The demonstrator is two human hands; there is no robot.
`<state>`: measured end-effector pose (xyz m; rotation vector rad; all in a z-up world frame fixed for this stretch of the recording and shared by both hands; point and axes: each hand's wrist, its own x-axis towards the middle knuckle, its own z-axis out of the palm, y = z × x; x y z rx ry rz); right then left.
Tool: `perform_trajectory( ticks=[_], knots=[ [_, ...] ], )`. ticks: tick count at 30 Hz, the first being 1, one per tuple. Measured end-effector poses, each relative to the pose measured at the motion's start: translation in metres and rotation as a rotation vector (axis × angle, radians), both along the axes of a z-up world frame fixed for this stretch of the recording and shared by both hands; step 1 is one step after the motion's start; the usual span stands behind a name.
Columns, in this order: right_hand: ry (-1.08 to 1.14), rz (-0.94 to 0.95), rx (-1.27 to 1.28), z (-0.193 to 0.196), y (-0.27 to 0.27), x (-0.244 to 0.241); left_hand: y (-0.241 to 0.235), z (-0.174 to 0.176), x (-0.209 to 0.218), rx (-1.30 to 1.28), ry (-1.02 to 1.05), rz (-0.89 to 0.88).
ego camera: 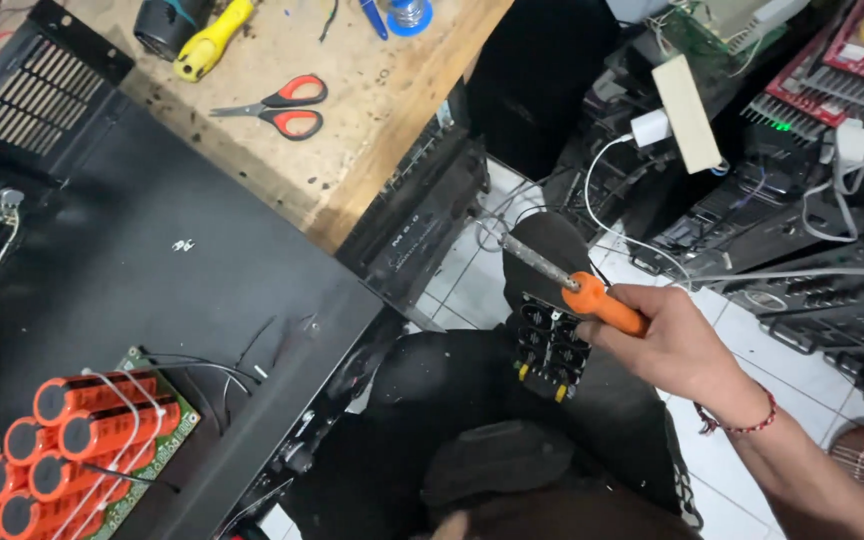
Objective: The person sits on the floor and uses a soldering iron and pliers to work on a blue circuit board held on their lap. They repeatedly apply the soldering iron to various points on the board while using pliers to hold components.
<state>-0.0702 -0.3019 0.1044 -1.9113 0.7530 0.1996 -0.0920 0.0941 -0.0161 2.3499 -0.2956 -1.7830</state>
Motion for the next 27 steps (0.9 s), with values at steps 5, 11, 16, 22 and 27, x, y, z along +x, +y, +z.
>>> perform_trajectory(
  ticks=[5, 11, 16, 22, 27],
  knots=[
    [-0.183, 0.043, -0.024, -0.001, 0.008, -0.021, -0.13, 0.128, 0.033, -0.183, -0.189, 0.07],
    [-0.463, 0.234, -0.029, 0.002, 0.004, -0.026, -0.124, 0.085, 0.056, -0.361, -0.409, -0.02],
    [-0.558, 0.445, -0.135, -0.012, -0.007, -0.029, -0.13, 0.081, 0.064, -0.442, -0.371, -0.025],
    [-0.533, 0.525, -0.079, -0.008, -0.008, -0.025, -0.134, 0.11, 0.09, -0.643, -0.12, 0.083],
    [-0.569, 0.58, -0.072, -0.004, -0.009, -0.019, -0.136, 0.095, 0.108, -0.491, 0.016, 0.077]
  ],
)
